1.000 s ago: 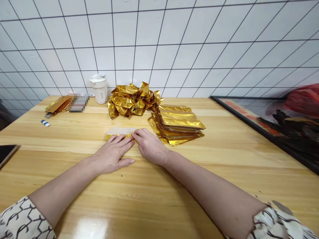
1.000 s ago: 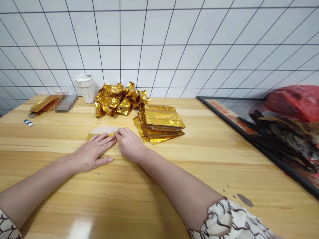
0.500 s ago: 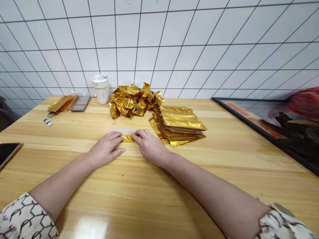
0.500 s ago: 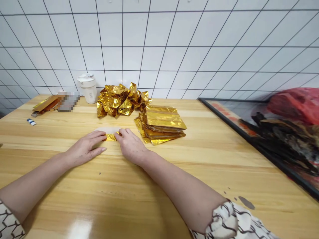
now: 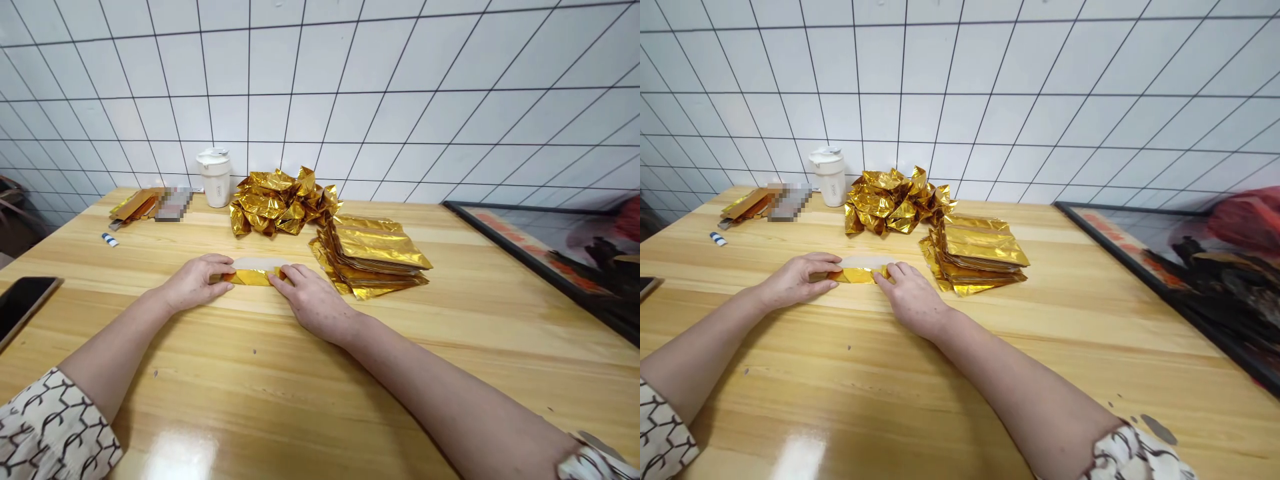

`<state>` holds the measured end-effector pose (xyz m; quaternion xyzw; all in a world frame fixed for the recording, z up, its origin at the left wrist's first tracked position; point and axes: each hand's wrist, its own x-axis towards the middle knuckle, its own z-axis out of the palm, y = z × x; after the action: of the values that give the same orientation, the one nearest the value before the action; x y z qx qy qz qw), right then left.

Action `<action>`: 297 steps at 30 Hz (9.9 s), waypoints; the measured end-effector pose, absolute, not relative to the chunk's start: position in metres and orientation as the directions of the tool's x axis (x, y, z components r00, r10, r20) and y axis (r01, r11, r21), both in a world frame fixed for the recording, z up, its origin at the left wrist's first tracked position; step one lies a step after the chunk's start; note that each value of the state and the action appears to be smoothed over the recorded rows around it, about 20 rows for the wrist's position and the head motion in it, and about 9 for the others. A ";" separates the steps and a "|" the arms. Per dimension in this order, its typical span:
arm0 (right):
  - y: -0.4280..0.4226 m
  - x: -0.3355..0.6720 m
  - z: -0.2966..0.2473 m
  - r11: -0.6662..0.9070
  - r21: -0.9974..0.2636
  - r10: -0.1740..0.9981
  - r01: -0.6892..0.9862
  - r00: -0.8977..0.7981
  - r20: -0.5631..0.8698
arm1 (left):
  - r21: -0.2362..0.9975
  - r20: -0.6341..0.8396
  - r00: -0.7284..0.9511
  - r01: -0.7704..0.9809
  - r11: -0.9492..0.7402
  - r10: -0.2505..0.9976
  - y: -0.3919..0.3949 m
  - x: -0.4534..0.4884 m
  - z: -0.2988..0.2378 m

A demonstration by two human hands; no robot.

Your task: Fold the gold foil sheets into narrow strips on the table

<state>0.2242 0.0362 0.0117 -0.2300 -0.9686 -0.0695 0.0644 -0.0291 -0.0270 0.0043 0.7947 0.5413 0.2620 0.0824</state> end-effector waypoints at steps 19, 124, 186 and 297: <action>0.036 0.224 0.013 0.888 0.096 0.437 0.450 -0.890 0.129 | 0.437 0.363 0.258 0.802 -0.408 0.895 -0.025 -0.030 -0.001; 0.044 0.214 0.011 0.737 -0.289 0.675 0.612 -0.695 0.250 | 0.429 0.458 0.109 0.843 -0.326 0.882 -0.017 0.004 -0.009; 0.040 0.235 0.039 0.898 -0.180 0.423 0.402 -0.901 0.098 | 0.180 0.539 0.387 0.815 -0.551 0.748 -0.031 -0.001 -0.004; 0.055 0.211 0.005 0.761 -0.305 0.648 0.572 -0.690 0.321 | 0.391 0.475 0.122 0.858 -0.333 0.872 -0.012 0.001 -0.010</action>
<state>0.2113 0.0553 0.0055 -0.3336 -0.9148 0.0909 0.2087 0.0011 -0.0115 -0.0102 0.7488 0.5776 0.3249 0.0103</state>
